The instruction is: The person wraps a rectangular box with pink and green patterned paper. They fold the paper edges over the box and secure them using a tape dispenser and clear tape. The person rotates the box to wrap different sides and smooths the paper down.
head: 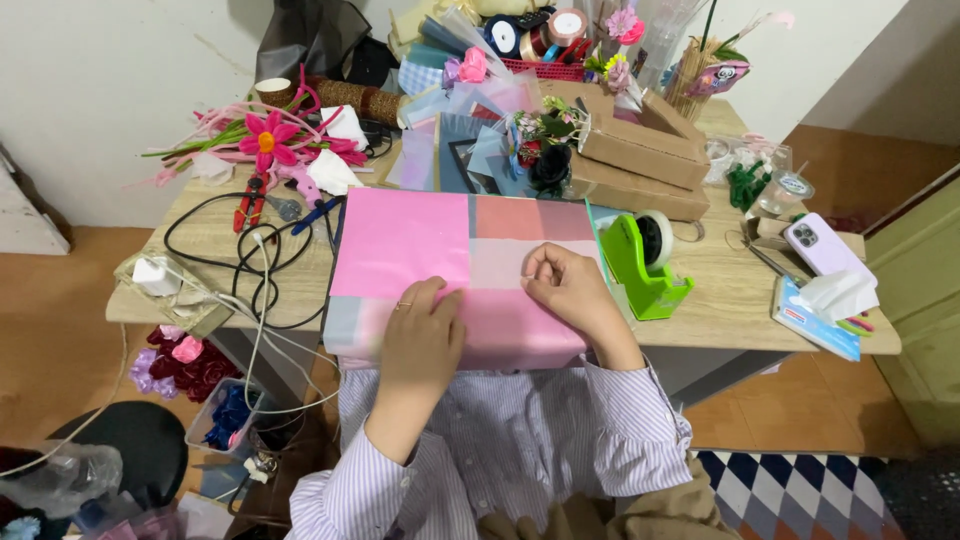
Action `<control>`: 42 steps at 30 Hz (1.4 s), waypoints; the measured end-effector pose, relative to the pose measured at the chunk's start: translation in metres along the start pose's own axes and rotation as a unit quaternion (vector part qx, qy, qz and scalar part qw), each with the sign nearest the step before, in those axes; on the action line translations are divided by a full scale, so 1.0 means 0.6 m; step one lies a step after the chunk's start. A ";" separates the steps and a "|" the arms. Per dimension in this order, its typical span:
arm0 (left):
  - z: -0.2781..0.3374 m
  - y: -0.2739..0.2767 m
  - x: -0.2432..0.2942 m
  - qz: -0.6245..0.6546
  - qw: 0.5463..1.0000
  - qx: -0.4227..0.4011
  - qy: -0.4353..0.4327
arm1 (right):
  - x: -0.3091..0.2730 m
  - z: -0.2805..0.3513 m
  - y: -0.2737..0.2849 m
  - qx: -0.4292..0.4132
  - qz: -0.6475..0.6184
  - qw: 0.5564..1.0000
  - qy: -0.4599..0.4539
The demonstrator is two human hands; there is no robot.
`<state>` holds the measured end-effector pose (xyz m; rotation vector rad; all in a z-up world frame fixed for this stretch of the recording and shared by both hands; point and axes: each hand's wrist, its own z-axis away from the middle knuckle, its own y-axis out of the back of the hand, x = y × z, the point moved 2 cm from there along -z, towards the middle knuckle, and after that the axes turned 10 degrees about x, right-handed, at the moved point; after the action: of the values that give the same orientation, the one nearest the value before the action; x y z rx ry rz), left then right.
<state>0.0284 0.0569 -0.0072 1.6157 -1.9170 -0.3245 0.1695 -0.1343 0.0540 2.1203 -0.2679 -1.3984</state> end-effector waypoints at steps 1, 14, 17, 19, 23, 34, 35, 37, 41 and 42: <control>0.004 -0.001 -0.003 0.000 1.000 0.000 0.001 | 0.004 -0.001 -0.002 -0.001 0.001 1.000 0.000; 0.004 0.062 0.036 -0.071 0.994 0.033 -0.071 | -0.043 0.083 0.077 0.069 -0.154 0.985 0.033; -0.011 0.087 0.036 -0.048 0.993 0.046 -0.093 | -0.011 0.117 0.098 0.151 -0.142 0.976 0.065; -0.018 0.106 0.019 -0.019 0.994 0.035 -0.103 | 0.022 0.139 0.100 0.197 -0.134 0.969 0.060; -0.017 0.141 -0.044 -0.007 0.994 -0.050 -0.096 | 0.107 0.170 0.093 0.249 -0.232 0.940 -0.016; 0.046 0.165 -0.118 0.175 0.929 -0.017 0.327 | 0.165 0.192 0.016 0.123 -0.290 0.936 -0.159; 0.049 0.158 -0.114 0.260 0.890 -0.020 0.373 | 0.162 0.192 0.012 0.123 -0.285 0.938 -0.154; 0.055 0.146 -0.108 0.343 0.842 -0.019 0.417 | 0.159 0.193 0.009 0.120 -0.278 0.942 -0.146; 0.058 0.143 -0.100 0.366 0.807 -0.012 0.463 | 0.207 0.197 0.000 0.151 -0.280 0.933 -0.169; 0.057 0.146 -0.098 0.349 0.807 -0.014 0.476 | 0.228 0.197 -0.004 0.167 -0.301 0.930 -0.131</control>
<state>-0.0579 0.1264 -0.0031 0.6689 -1.4850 0.6540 0.1227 -0.2378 -0.0865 2.4040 0.0665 -2.1265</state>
